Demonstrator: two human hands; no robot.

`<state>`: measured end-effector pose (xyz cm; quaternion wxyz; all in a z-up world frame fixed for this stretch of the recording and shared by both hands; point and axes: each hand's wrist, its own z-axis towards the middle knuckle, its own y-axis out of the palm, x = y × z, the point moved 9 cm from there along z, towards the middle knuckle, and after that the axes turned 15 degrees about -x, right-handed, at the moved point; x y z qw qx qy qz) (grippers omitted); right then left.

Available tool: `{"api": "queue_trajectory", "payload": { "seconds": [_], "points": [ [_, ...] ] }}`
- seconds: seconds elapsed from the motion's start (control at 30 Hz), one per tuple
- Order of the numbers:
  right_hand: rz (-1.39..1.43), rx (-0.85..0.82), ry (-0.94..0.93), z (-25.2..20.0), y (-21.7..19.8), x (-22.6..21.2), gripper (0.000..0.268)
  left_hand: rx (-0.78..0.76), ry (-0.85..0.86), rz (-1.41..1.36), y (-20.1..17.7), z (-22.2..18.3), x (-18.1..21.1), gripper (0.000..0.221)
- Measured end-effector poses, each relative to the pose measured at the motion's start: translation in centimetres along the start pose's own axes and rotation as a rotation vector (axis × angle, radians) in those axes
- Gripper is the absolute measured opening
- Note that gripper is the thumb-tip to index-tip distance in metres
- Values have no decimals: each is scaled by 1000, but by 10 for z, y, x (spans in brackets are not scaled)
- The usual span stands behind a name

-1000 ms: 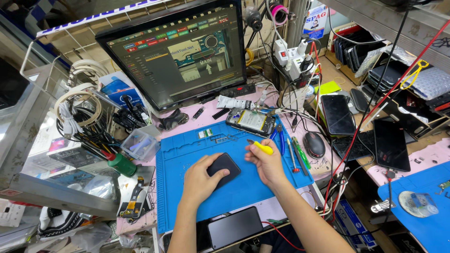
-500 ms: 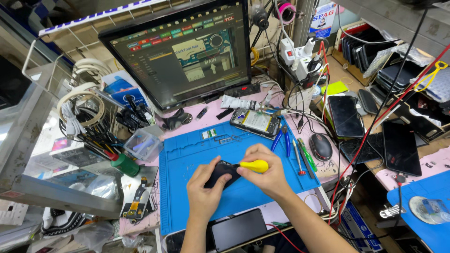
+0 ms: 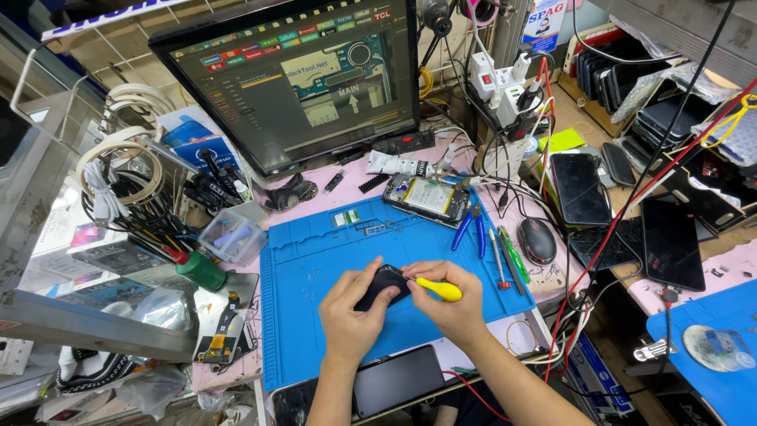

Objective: The person removes the back cover from a smartphone using a prying tool and prys the battery out of the frame.

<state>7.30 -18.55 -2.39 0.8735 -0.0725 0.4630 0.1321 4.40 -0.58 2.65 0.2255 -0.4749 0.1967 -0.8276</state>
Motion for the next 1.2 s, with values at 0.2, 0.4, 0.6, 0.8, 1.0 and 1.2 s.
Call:
{"api": "queue_trajectory", "payload": {
  "seconds": [0.2,0.4,0.6,0.8,1.0,1.2],
  "points": [
    [-29,10,1,-2,-4,3,22,-6,15,45,3,2,2,50],
    [-42,12,-12,1,-2,-1,23,11,32,59,3,0,2,49],
    [-311,34,-57,5,0,-27,21,50,77,75,4,-1,6,44],
    [-223,13,37,9,0,-23,18,38,106,42,4,-1,6,42],
    [123,-119,360,14,-12,17,17,-57,146,-10,3,2,6,47],
    [157,-128,307,11,-9,12,18,-79,146,3,4,2,8,48]
  ]
}}
